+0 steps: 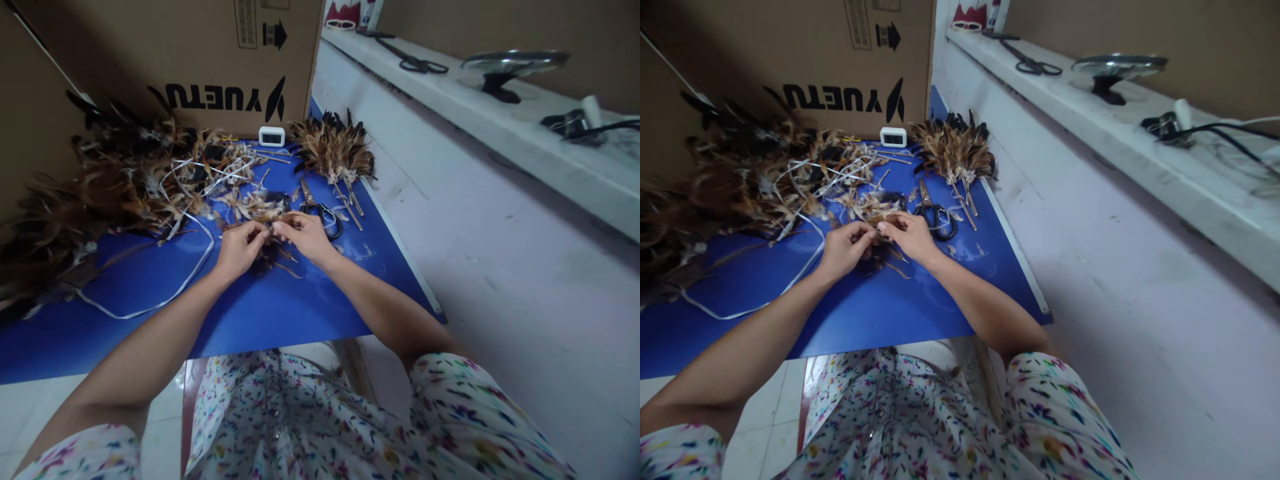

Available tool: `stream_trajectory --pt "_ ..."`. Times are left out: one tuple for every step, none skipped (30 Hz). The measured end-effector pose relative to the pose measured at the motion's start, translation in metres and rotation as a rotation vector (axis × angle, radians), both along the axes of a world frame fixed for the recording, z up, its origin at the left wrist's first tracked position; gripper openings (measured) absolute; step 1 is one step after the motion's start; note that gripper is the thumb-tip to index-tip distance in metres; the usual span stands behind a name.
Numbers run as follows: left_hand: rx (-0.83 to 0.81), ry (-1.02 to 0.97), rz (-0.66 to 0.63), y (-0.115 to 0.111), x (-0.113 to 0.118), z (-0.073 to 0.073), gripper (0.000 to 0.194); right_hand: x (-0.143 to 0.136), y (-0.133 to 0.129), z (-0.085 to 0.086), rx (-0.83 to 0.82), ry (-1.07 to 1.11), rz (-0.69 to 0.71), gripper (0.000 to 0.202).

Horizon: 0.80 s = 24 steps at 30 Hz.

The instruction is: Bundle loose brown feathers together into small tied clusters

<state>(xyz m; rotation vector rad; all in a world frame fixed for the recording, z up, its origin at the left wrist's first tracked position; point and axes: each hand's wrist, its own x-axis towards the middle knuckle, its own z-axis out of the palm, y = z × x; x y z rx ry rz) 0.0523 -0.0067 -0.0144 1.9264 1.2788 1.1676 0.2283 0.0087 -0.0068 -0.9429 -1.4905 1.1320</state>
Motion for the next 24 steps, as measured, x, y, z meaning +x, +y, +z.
stream_trajectory --pt "-0.047 -0.067 0.008 0.001 0.000 0.000 0.019 0.001 0.000 0.000 0.012 -0.009 0.002 0.026" --pt "-0.087 -0.142 0.018 0.003 -0.001 -0.001 0.020 0.002 0.001 0.001 0.026 -0.026 -0.004 0.024" --pt "-0.120 -0.219 0.032 0.005 -0.001 -0.001 0.020 0.004 0.002 0.001 0.041 -0.053 -0.020 0.022" --pt "-0.144 -0.291 0.049 0.006 -0.001 0.000 0.020 0.005 0.003 0.001 0.059 -0.095 -0.043 0.020" --pt "-0.163 -0.352 0.068 0.008 -0.001 0.000 0.020 0.007 0.003 0.002 0.079 -0.150 -0.070 0.017" --pt "-0.177 -0.399 0.087 0.009 -0.001 0.001 0.019 0.008 0.004 0.002 0.100 -0.213 -0.096 0.014" --pt "-0.188 -0.433 0.105 0.010 -0.002 0.001 0.019 0.010 0.004 0.002 0.123 -0.278 -0.114 0.011" --pt "-0.196 -0.459 0.122 0.011 -0.002 0.002 0.019 0.011 0.004 0.002 0.149 -0.343 -0.125 0.008" --pt "-0.201 -0.477 0.138 0.012 -0.002 0.002 0.020 0.012 0.004 0.001 0.180 -0.402 -0.128 0.006" --pt "-0.204 -0.491 0.152 0.013 -0.002 0.003 0.020 0.012 0.004 0.001 0.212 -0.454 -0.123 0.006" --pt "-0.204 -0.504 0.164 0.013 -0.002 0.003 0.019 0.012 0.004 0.000 0.243 -0.497 -0.113 0.006" --pt "-0.203 -0.517 0.176 0.014 -0.003 0.002 0.018 0.012 0.003 -0.001 0.269 -0.531 -0.097 0.006" --pt "-0.200 -0.528 0.185 0.014 -0.003 0.002 0.017 0.012 0.003 -0.002 0.290 -0.563 -0.078 0.006" --pt "-0.198 -0.536 0.191 0.015 -0.003 0.002 0.016 0.011 0.003 -0.003 0.303 -0.595 -0.059 0.005" --pt "-0.196 -0.543 0.197 0.015 -0.003 0.002 0.014 0.010 0.002 -0.005 0.312 -0.631 -0.041 0.006" --pt "-0.195 -0.549 0.203 0.015 -0.003 0.001 0.013 0.009 0.001 -0.006 0.321 -0.672 -0.025 0.008" --pt "-0.195 -0.552 0.208 0.016 -0.003 0.001 0.012 0.008 0.000 -0.007 0.329 -0.717 -0.013 0.009" --pt "-0.196 -0.553 0.211 0.016 -0.003 0.002 0.011 0.007 0.000 -0.008 0.335 -0.761 -0.003 0.009" --pt "-0.195 -0.554 0.214 0.016 -0.003 0.002 0.010 0.006 -0.001 -0.008 0.341 -0.801 0.006 0.009" --pt "-0.194 -0.555 0.215 0.016 -0.003 0.002 0.010 0.005 -0.002 -0.009 0.346 -0.832 0.017 0.009" --pt "-0.193 -0.556 0.214 0.015 -0.003 0.002 0.010 0.005 -0.002 -0.009 0.350 -0.855 0.027 0.011" --pt "-0.194 -0.556 0.211 0.015 -0.003 0.002 0.009 0.005 -0.002 -0.009 0.351 -0.872 0.033 0.013" --pt "-0.196 -0.556 0.209 0.015 -0.003 0.002 0.009 0.005 -0.002 -0.009 0.353 -0.883 0.033 0.014" --pt "-0.200 -0.555 0.207 0.015 -0.003 0.002 0.010 0.005 -0.002 -0.009 0.356 -0.886 0.028 0.015"
